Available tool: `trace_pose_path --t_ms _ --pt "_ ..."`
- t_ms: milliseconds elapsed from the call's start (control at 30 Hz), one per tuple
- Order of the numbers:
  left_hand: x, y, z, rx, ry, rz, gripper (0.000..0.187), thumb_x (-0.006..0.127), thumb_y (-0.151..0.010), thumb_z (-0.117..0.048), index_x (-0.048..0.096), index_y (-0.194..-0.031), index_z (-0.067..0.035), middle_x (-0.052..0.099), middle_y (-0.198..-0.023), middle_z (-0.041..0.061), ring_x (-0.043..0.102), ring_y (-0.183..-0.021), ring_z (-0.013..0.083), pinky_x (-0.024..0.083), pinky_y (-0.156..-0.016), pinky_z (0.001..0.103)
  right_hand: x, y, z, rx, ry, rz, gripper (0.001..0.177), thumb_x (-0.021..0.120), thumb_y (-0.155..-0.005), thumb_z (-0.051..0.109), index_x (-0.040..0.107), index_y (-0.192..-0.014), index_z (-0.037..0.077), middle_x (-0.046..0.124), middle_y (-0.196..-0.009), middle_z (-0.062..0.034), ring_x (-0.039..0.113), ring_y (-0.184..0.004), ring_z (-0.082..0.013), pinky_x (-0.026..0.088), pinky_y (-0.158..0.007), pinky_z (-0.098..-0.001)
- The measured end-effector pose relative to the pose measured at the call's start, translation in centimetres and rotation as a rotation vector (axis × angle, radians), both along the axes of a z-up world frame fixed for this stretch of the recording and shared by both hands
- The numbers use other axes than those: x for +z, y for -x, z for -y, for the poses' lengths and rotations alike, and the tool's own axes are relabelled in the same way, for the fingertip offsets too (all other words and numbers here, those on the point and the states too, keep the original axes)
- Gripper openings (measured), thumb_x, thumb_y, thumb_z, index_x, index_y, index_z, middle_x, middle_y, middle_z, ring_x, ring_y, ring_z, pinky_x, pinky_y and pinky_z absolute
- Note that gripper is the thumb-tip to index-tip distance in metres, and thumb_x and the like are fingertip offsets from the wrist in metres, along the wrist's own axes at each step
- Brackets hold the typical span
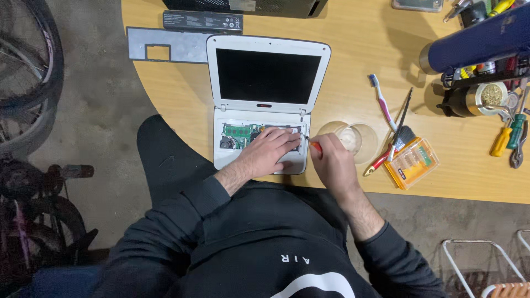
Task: The person uses a screwdriver to remove screws and detach the hard drive from a white laptop. They then proceed to unscrew and remove the screen bezel and other internal components, placing parts on the table.
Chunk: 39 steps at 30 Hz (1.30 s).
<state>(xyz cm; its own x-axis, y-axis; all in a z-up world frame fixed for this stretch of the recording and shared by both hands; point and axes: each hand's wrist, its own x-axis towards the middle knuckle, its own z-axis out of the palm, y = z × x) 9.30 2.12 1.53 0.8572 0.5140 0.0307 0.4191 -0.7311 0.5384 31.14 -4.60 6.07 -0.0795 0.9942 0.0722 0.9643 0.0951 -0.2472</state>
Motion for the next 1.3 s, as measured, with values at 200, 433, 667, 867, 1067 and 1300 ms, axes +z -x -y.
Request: trace_pose_path --t_ms 200,433,667,867,1067,1300 --pt "-1.7 0.0 0.1 0.146 0.207 0.264 0.033 0.066 -0.100 -0.030 0.065 -0.126 -0.010 0.063 -0.134 0.006 0.055 -0.135 0.0236 0.041 -0.117 0.045 -0.1 1.9 2.7 -0.300 0.088 -0.514 0.023 0.076 -0.095 0.026 0.076 -0.117 0.020 0.070 -0.093 -0.0087 0.073 -0.082 -0.0302 0.059 -0.067 -0.0385" --pt "1.6 0.5 0.6 0.366 0.571 0.406 0.027 0.069 -0.099 -0.019 0.068 -0.125 -0.012 0.068 -0.126 0.006 0.064 -0.123 0.0261 0.049 -0.109 0.045 -2.6 2.1 3.8 -0.471 0.174 -1.086 0.018 0.071 -0.098 0.006 0.077 -0.115 0.003 0.073 -0.078 -0.0108 0.063 -0.051 -0.0125 0.054 -0.052 -0.0267" --pt "0.2 0.3 0.9 0.396 0.596 0.513 0.024 0.073 -0.098 -0.018 0.072 -0.121 -0.015 0.071 -0.122 0.004 0.067 -0.120 0.0265 0.053 -0.104 0.044 -2.6 2.4 3.9 -0.503 0.231 -1.104 0.018 0.072 -0.099 0.009 0.077 -0.115 0.004 0.074 -0.080 -0.0118 0.059 -0.053 -0.0109 0.052 -0.054 -0.0251" --pt "0.6 0.0 1.3 0.459 0.611 0.547 0.018 0.074 -0.096 -0.011 0.075 -0.114 -0.012 0.075 -0.112 0.007 0.070 -0.112 0.0278 0.053 -0.101 0.043 -3.5 2.5 4.2 -0.493 0.240 -1.058 0.017 0.073 -0.098 0.010 0.080 -0.113 0.009 0.076 -0.081 -0.0096 0.061 -0.054 -0.0097 0.053 -0.055 -0.0241" --pt "-0.8 -0.1 1.3 0.425 0.527 0.584 0.013 0.077 -0.094 -0.013 0.078 -0.107 -0.015 0.077 -0.106 0.005 0.071 -0.106 0.0270 0.054 -0.096 0.041 -4.3 2.2 4.4 -0.426 0.258 -0.940 0.016 0.074 -0.098 0.017 0.081 -0.113 0.016 0.079 -0.084 -0.0084 0.064 -0.061 -0.0111 0.055 -0.061 -0.0294" --pt "-0.4 -2.5 1.0 0.394 0.414 0.561 0.008 0.079 -0.091 -0.017 0.077 -0.099 -0.018 0.075 -0.093 0.000 0.070 -0.091 0.0259 0.054 -0.087 0.039 -4.4 1.3 6.6 -0.520 0.237 -0.995 0.015 0.073 -0.098 0.014 0.079 -0.111 0.010 0.078 -0.081 -0.0103 0.061 -0.056 -0.0131 0.054 -0.060 -0.0281"
